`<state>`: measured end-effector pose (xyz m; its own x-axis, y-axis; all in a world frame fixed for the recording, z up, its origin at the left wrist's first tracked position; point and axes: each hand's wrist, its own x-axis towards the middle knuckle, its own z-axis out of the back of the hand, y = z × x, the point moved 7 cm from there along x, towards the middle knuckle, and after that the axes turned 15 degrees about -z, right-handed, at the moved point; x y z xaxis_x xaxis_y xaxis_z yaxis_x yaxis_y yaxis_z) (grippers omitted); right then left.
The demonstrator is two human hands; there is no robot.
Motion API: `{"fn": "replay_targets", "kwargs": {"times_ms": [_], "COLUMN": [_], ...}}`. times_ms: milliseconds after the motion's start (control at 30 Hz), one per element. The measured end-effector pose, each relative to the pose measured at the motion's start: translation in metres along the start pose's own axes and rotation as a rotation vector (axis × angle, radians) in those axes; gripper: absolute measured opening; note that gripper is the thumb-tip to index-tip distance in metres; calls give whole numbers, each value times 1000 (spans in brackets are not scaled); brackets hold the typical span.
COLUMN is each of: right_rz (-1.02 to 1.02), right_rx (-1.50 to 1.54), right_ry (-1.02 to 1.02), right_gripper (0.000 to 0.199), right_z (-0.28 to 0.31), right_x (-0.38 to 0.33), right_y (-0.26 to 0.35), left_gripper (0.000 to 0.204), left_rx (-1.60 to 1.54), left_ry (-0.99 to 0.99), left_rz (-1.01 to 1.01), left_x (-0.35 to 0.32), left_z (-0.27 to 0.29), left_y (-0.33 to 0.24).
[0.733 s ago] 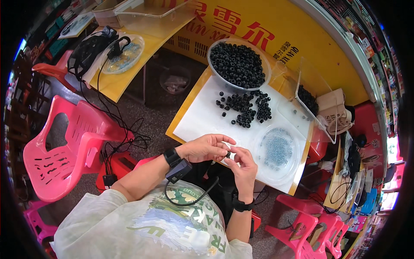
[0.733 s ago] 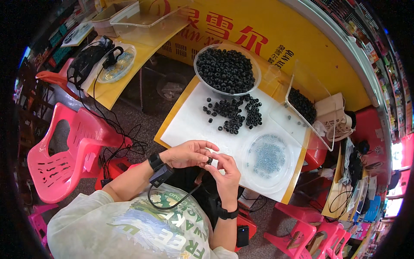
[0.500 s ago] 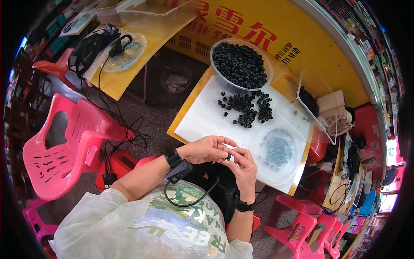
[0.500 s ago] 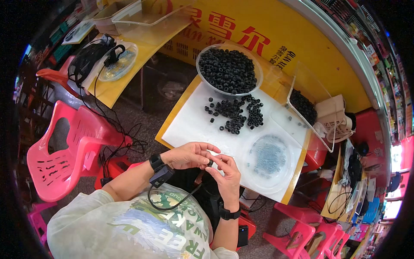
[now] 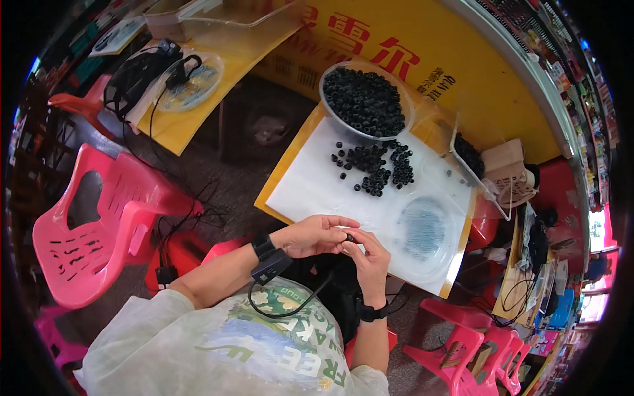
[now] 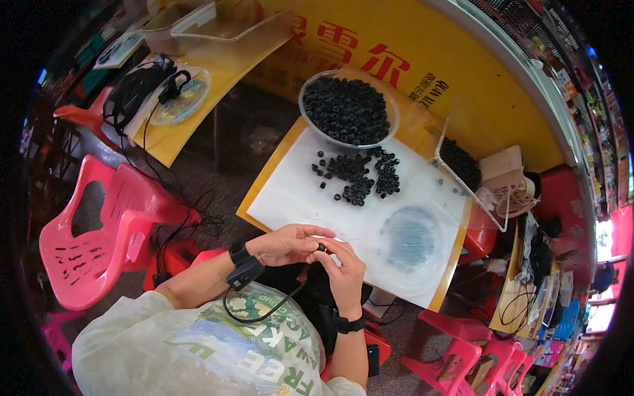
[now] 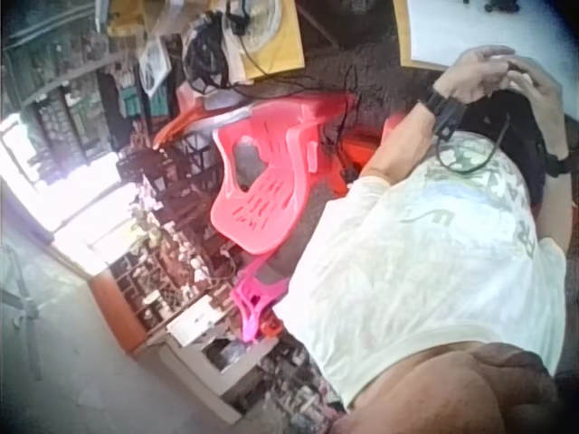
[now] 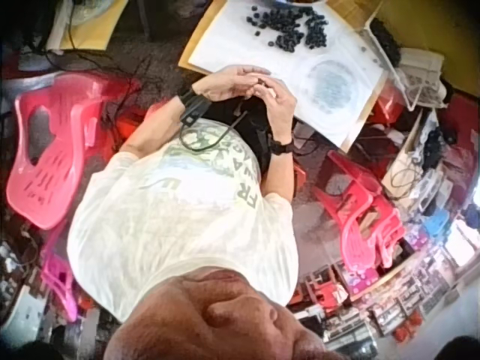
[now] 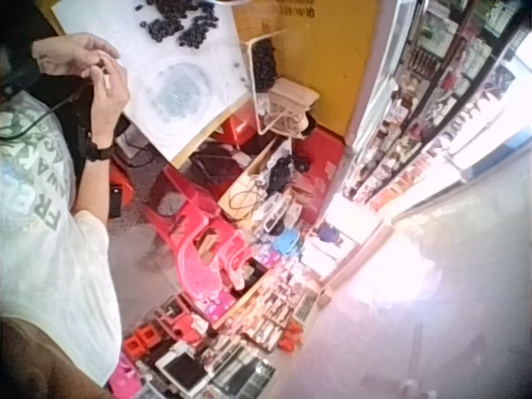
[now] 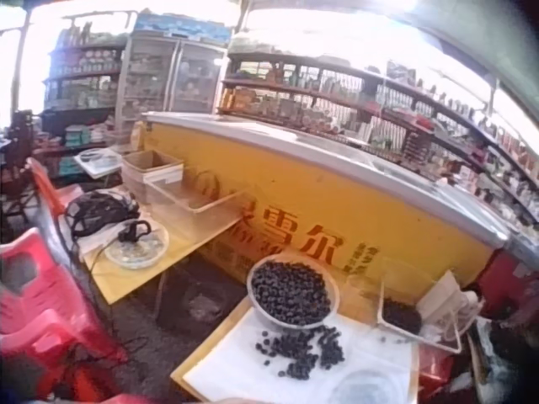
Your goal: The recorder is sitting at a workspace sorting through a large pile of black plastic beads, picking them up one by one to inspect or organize them.
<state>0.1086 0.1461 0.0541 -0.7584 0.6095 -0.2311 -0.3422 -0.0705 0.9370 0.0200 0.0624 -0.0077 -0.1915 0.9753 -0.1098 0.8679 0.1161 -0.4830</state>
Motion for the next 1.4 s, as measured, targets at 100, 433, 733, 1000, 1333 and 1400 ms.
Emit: {"fn": "replay_targets", "kwargs": {"times_ms": [100, 433, 733, 1000, 1333, 1400], "right_rz": [-253, 25, 485, 375, 87, -10], "right_rx": [125, 500, -735, -524, -279, -354], "right_ry": [184, -166, -249, -111, -116, -235], "right_gripper": [22, 53, 17, 18, 32, 28], "right_z": [19, 127, -35, -39, 48, 105], "right_x": [23, 99, 118, 100, 29, 28], "right_y": [-7, 76, 33, 33, 19, 1], "left_gripper": [44, 34, 22, 36, 17, 18], "left_rx": [-122, -135, -108, -28, 234, 370], "left_ry": [-29, -160, -383, -387, -430, -427], "left_rz": [-29, -168, -337, -400, -248, -296], "left_x": [5, 7, -1, -3, 10, 12], "left_z": [0, 32, 57, 50, 30, 41], "left_y": [-2, -17, -35, -46, -33, -40]}}
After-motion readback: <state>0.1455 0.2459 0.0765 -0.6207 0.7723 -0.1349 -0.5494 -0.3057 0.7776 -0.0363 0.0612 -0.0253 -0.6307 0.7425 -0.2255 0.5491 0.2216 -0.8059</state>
